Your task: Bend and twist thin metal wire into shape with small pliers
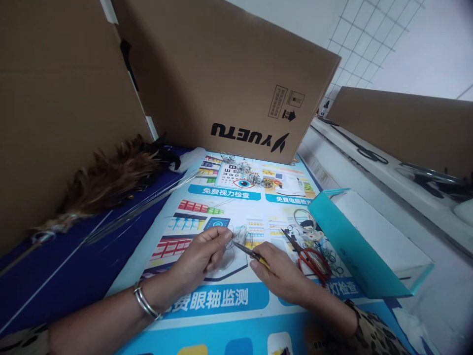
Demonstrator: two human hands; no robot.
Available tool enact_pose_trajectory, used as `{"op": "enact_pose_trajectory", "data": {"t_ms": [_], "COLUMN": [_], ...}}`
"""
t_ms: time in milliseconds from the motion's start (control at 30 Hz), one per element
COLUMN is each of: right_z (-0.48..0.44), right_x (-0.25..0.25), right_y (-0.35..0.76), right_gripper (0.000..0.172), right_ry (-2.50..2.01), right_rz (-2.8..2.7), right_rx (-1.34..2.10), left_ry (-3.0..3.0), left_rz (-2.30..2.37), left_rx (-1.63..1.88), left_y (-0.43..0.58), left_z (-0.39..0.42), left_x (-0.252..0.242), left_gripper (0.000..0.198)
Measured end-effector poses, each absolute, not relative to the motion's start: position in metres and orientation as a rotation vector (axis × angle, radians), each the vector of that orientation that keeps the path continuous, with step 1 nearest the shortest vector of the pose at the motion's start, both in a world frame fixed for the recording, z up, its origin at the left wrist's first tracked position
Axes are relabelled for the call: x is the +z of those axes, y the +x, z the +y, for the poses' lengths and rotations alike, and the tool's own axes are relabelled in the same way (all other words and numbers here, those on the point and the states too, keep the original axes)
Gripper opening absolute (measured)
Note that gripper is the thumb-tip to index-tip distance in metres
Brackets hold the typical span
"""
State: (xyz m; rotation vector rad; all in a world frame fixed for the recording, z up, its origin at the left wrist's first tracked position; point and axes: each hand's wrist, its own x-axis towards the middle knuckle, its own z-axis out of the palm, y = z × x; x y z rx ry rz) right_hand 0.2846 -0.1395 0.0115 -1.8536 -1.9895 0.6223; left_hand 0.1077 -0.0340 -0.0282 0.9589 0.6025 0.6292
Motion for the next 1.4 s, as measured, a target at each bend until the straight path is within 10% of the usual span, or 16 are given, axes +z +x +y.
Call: {"op": "enact_pose_trajectory", "data": {"t_ms": [1400], "right_z": [-0.136], "right_x": [-0.010], "right_y": [0.285], "right_gripper": [0.015], "right_ry": [-1.789], "right_rz": [-2.123], "right_rx": [0.529], "left_ry": [0.886], "left_rz": [0.465], "left_rx": [0.516], "left_y": [0.107], "left_z": [-0.034], "left_x": [-0.033], "left_gripper": [0.017]}}
